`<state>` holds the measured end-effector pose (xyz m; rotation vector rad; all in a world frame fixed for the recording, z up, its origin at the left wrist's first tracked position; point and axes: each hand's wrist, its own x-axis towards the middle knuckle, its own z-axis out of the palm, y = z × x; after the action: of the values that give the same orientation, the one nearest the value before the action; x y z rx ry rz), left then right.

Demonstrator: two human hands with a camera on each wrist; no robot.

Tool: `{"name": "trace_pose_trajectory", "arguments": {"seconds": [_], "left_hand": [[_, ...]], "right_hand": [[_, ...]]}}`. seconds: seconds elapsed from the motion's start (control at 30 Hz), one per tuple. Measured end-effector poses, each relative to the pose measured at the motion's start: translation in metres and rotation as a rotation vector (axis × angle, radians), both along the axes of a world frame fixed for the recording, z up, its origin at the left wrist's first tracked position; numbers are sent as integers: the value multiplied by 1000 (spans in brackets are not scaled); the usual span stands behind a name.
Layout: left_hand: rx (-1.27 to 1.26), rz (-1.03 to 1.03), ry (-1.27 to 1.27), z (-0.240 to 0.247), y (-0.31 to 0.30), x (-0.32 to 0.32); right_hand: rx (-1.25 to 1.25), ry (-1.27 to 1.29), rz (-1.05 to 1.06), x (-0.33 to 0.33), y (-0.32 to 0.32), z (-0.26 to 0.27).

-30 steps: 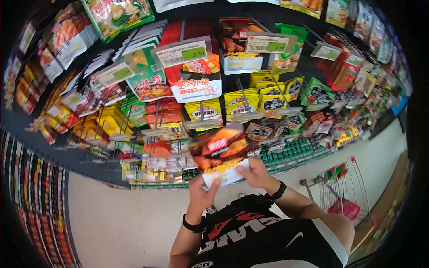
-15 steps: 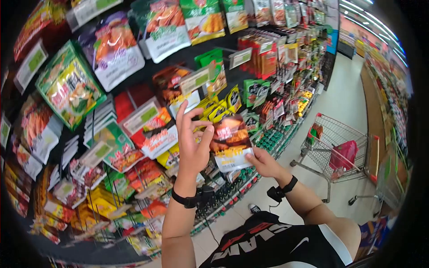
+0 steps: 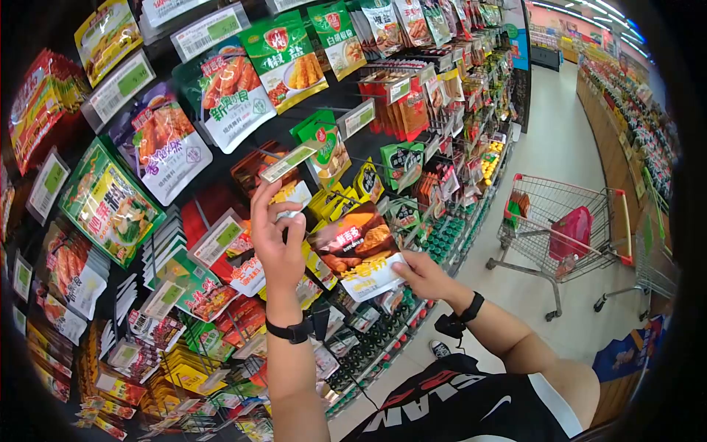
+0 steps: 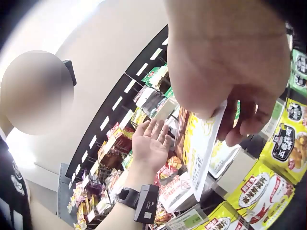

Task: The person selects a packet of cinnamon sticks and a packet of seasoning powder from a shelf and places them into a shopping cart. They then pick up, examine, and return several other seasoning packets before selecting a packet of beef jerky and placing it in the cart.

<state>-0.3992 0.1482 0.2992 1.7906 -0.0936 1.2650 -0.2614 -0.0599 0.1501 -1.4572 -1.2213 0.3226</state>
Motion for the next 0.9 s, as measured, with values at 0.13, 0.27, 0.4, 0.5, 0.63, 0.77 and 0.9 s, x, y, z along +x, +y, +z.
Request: {"name": "trace_pose_trajectory", "arguments": {"seconds": [0.13,0.27,0.4,0.5,0.63,0.77,0.9], "left_hand": [[163,80,95,12,-7,-9],[175,115,199,20,4,-14],[226,201,378,30,-2,-19],[276,296,481,36,-6,-22],[332,403,603,49,-13,-23],[339,452,694,63,-26,-23],[321,508,696,58,-30,-22]], "right_hand": [[151,150,52,6,41,5],[86,373,200,22,80,21],[101,379,270,31,106,43],[148,339,317,42,122,45],[139,329,334,57,140,38],[127,268,366,70,146,35],[128,295,412,78,146,48]]}}
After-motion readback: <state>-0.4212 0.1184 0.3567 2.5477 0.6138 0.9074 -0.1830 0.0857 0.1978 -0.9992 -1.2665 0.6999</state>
